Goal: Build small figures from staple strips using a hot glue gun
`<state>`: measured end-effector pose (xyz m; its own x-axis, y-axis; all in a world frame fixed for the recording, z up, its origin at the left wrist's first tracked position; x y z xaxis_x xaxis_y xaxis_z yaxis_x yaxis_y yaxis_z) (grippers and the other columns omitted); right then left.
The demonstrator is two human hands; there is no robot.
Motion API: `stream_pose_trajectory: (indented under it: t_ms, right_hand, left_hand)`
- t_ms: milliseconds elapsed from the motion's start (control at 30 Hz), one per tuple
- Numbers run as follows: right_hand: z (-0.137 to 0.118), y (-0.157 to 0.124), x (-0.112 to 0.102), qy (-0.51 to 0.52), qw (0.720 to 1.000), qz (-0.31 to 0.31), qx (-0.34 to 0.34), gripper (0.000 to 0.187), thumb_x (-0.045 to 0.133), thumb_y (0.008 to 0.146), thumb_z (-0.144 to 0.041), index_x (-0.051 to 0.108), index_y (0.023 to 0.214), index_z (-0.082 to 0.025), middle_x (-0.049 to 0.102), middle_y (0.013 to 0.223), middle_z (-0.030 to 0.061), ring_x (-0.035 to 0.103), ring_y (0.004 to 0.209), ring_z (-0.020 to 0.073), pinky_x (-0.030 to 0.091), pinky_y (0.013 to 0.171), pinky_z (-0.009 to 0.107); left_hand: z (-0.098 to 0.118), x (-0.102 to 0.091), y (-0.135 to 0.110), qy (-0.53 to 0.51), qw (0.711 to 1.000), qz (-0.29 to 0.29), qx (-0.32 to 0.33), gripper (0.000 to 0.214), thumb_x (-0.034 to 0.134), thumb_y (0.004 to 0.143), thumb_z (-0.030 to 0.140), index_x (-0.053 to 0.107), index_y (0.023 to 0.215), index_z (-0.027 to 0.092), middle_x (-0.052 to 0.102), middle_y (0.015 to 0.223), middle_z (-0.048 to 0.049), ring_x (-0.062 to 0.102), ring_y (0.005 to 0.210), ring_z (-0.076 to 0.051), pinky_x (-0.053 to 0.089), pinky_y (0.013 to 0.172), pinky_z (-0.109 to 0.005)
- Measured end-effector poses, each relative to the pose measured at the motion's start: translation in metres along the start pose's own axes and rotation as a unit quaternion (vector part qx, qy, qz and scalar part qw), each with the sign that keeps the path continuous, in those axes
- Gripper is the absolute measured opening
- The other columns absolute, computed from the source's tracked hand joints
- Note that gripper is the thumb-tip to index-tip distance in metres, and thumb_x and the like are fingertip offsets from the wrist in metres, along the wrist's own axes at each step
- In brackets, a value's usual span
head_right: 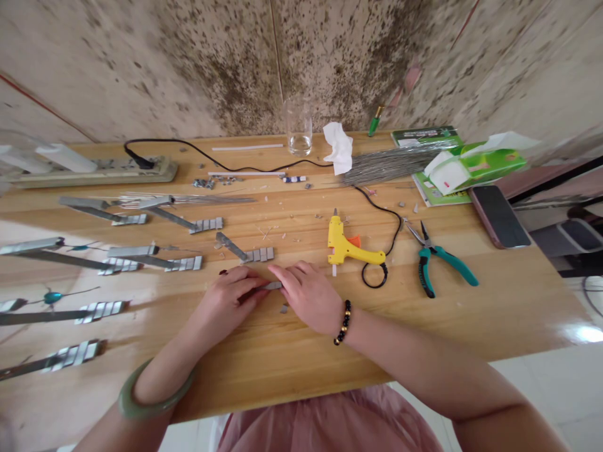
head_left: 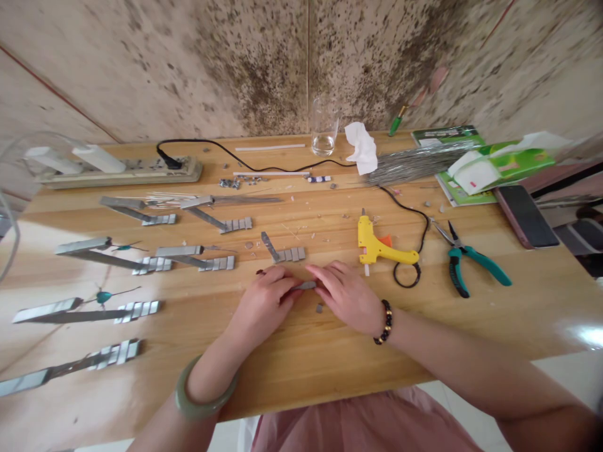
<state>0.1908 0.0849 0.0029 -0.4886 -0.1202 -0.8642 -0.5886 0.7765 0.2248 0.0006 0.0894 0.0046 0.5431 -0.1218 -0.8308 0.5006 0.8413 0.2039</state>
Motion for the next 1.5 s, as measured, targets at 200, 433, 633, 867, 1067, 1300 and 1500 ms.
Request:
stream_pose_trajectory:
  t_ms: [200,433,633,867,1067,1300,1500]
  right_hand:
    - [-0.001,-0.0002,-0.0016,0.002,1.0,0.006,-0.003,0.043,0.051,0.088,-0.012,0.042,0.13,-0.013,0.064,0.103,0.0104,0.052,0.094,0.0248,0.048,0.083,0.044]
    - [0.0001,-0.0014,-0.0019,0.018,1.0,0.018,-0.001,0.044,0.051,0.087,-0.012,0.041,0.129,-0.015,0.062,0.106,0.0106,0.054,0.096,0.0247,0.049,0.086,0.045]
    - [0.001,-0.0026,-0.0013,0.026,0.999,0.022,0.003,0.044,0.052,0.086,-0.011,0.041,0.129,-0.013,0.061,0.108,0.0116,0.054,0.098,0.0243,0.048,0.088,0.045]
    - [0.001,-0.0028,-0.0029,0.035,0.999,0.019,0.005,0.047,0.053,0.086,-0.012,0.04,0.131,-0.016,0.061,0.109,0.0107,0.054,0.1,0.0238,0.048,0.089,0.045]
    - [0.0017,-0.0037,-0.003,0.04,0.999,0.02,0.004,0.047,0.053,0.086,-0.013,0.04,0.132,-0.016,0.061,0.109,0.0108,0.054,0.101,0.0241,0.048,0.09,0.045]
    - [0.0019,-0.0039,-0.003,0.043,0.999,0.03,0.004,0.046,0.052,0.086,-0.011,0.041,0.131,-0.015,0.06,0.111,0.0112,0.053,0.102,0.0239,0.048,0.09,0.045]
    - [0.002,-0.0043,-0.0028,0.039,0.999,0.031,0.004,0.047,0.051,0.087,-0.012,0.039,0.132,-0.017,0.06,0.111,0.011,0.054,0.102,0.024,0.048,0.09,0.047]
  left_hand:
    - [-0.0008,0.0011,0.0002,-0.002,1.0,0.004,0.001,0.013,0.057,0.085,0.018,0.069,0.089,0.018,0.065,0.085,-0.0055,0.06,0.08,-0.018,0.048,0.074,-0.032]
    - [-0.0006,0.0005,-0.0002,0.004,1.0,0.002,-0.004,0.013,0.057,0.085,0.019,0.069,0.089,0.019,0.064,0.084,-0.005,0.06,0.079,-0.018,0.048,0.072,-0.031]
    - [-0.0013,-0.001,-0.0003,-0.012,1.0,0.001,-0.006,0.013,0.057,0.085,0.019,0.069,0.09,0.018,0.064,0.087,-0.0064,0.06,0.081,-0.018,0.049,0.074,-0.032]
    - [-0.0019,-0.0006,0.0003,-0.011,1.0,0.005,0.002,0.013,0.056,0.086,0.019,0.068,0.092,0.018,0.065,0.086,-0.0063,0.061,0.08,-0.018,0.05,0.073,-0.033]
    - [-0.0013,-0.0015,-0.0004,-0.03,0.999,0.01,-0.003,0.013,0.055,0.087,0.018,0.067,0.093,0.018,0.066,0.086,-0.0055,0.061,0.08,-0.017,0.049,0.074,-0.032]
    - [0.0006,-0.0051,0.0005,-0.035,0.999,0.016,-0.006,0.012,0.055,0.087,0.017,0.066,0.091,0.017,0.066,0.083,-0.0047,0.06,0.078,-0.016,0.049,0.07,-0.029]
    - [0.0012,-0.005,0.0005,-0.029,0.999,0.017,-0.001,0.012,0.054,0.088,0.019,0.067,0.088,0.018,0.066,0.082,-0.0044,0.06,0.076,-0.016,0.048,0.069,-0.029]
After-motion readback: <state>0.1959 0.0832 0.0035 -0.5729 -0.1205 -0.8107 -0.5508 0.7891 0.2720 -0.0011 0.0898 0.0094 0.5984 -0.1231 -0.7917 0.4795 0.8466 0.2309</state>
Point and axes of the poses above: each hand's wrist, its own y-axis towards the middle knuckle, its own x-axis out of the palm, z = x × y, the point moved 1 cm from there along y, towards the middle knuckle
